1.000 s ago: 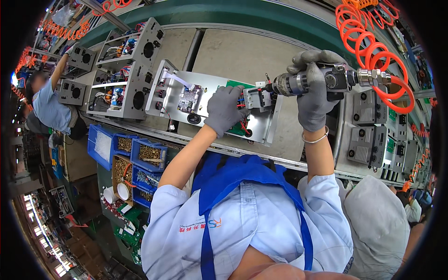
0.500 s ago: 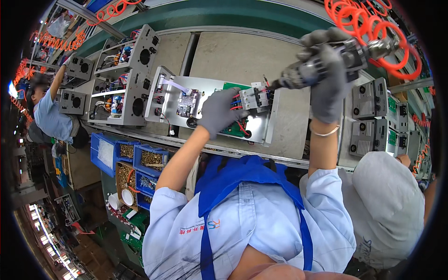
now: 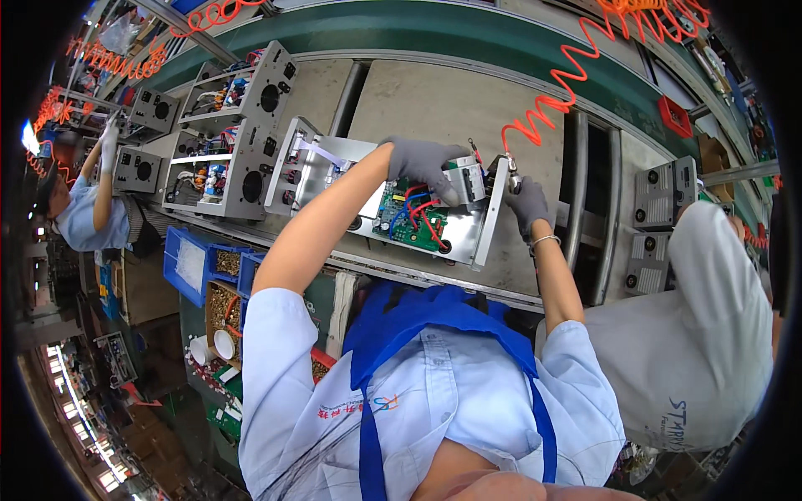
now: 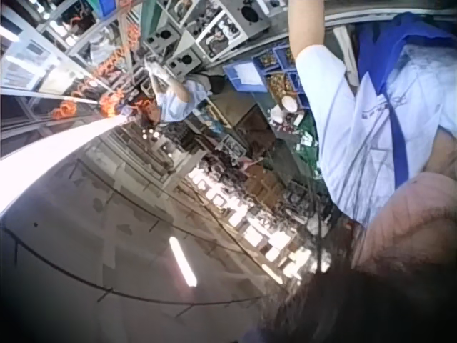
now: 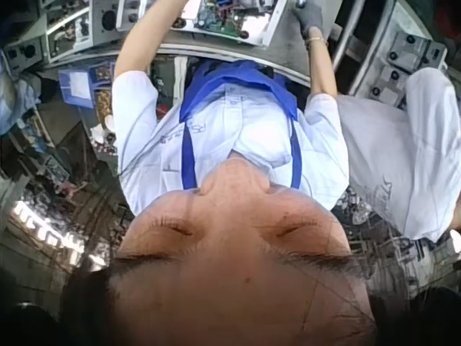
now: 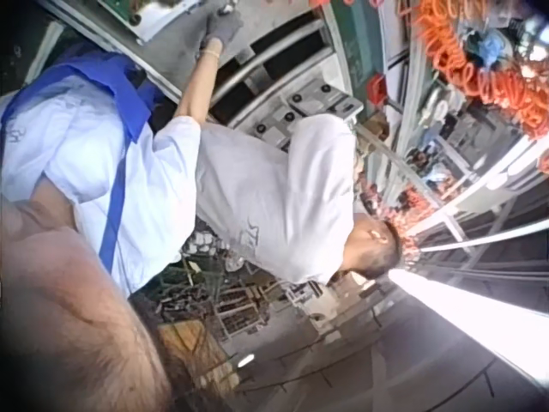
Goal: The person uses a pneumatic screwdriver to fasten screws onto a circuit board mounted in a metal housing. They repeatedly pick up screws from a nearby bin, align them with the tool, and drive them into the board. The person also handles the board and housing to adjust positioning during the process.
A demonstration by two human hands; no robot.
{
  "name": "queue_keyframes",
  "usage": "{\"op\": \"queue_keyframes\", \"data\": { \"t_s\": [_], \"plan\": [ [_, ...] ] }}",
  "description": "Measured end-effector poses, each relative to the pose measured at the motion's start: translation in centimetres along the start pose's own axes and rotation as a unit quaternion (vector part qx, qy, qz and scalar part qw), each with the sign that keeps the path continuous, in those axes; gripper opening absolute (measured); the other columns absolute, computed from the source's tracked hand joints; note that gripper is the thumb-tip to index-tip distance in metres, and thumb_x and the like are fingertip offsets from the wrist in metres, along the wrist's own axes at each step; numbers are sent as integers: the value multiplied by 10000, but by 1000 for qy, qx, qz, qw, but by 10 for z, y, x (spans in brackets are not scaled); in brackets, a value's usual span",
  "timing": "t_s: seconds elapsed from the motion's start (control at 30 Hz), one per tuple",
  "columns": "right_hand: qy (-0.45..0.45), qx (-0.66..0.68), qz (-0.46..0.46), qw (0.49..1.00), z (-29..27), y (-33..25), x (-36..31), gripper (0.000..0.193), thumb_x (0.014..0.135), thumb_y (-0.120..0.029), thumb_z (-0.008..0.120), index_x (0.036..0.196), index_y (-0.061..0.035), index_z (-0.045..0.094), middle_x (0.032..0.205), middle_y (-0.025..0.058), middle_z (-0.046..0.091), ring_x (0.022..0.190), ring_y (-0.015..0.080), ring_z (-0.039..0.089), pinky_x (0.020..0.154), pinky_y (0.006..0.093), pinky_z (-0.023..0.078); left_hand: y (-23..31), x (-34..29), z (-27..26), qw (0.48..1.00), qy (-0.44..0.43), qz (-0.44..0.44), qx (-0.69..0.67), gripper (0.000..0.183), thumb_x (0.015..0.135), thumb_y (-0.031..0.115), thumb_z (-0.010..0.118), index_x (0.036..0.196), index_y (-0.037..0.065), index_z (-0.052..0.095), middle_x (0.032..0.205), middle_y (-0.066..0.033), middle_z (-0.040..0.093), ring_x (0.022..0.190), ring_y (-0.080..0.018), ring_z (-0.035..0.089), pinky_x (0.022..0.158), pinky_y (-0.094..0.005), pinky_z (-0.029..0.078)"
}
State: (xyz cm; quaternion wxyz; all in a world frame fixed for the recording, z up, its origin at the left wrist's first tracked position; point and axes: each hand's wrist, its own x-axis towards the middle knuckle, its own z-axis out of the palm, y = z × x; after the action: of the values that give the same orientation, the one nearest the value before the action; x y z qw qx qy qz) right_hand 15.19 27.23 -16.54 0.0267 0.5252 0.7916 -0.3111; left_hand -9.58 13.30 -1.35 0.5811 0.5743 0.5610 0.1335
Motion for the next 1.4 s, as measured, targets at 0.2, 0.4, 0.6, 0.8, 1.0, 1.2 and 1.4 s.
{"op": "queue_keyframes", "data": {
  "t_s": [0.2,0.4,0.6,0.8,1.0,1.2,1.4],
  "plan": [
    [33,-39,-19,999,51,8,21,389,785,-239,672,1098,-51,538,1146,234,510,1029,413,561,874,453,482,18,-3,6,1000,-13,17,-3,908,594,264,850,1341,17,397,1164,-164,615,1058,-244,598,907,-334,471],
    [60,-25,-105,992,30,8,-24,446,811,-196,616,1222,-74,494,1196,223,511,1103,408,516,876,467,479,57,-32,41,949,221,16,225,886,547,324,842,1301,81,446,1117,-193,592,1013,-354,603,872,-400,484],
    [-49,56,-249,966,35,18,-138,947,680,-288,757,1379,69,227,1303,304,404,1210,451,430,999,467,422,80,-28,91,923,234,-82,296,852,571,435,818,1275,131,445,1062,-184,567,929,-384,609,809,-456,504],
    [-97,136,-126,978,46,6,-163,1044,643,-357,776,1372,108,191,1322,331,383,1223,451,427,1034,441,390,83,1,112,926,221,-74,298,882,548,382,825,1276,56,447,1093,-207,560,1004,-394,558,949,-489,411],
    [-81,121,-81,986,34,-18,-168,751,706,-193,693,1286,78,302,1258,297,431,1184,438,450,986,455,424,66,-3,125,924,296,-13,242,872,549,286,832,1281,73,409,1098,-242,506,969,-417,580,807,-471,512],
    [-107,99,-97,985,44,-23,-156,987,697,-251,739,1383,134,143,1346,351,352,1214,444,432,990,432,430,72,-2,140,907,338,-99,228,861,527,233,868,1259,52,453,1133,-177,559,1054,-394,557,878,-436,484],
    [-109,109,-224,962,85,-21,-146,805,715,-222,714,1313,124,300,1274,310,427,1178,439,457,1012,467,392,29,-20,145,878,403,-30,256,881,604,238,813,1350,46,385,1114,-202,553,1011,-372,563,855,-457,476]
  ]
}}
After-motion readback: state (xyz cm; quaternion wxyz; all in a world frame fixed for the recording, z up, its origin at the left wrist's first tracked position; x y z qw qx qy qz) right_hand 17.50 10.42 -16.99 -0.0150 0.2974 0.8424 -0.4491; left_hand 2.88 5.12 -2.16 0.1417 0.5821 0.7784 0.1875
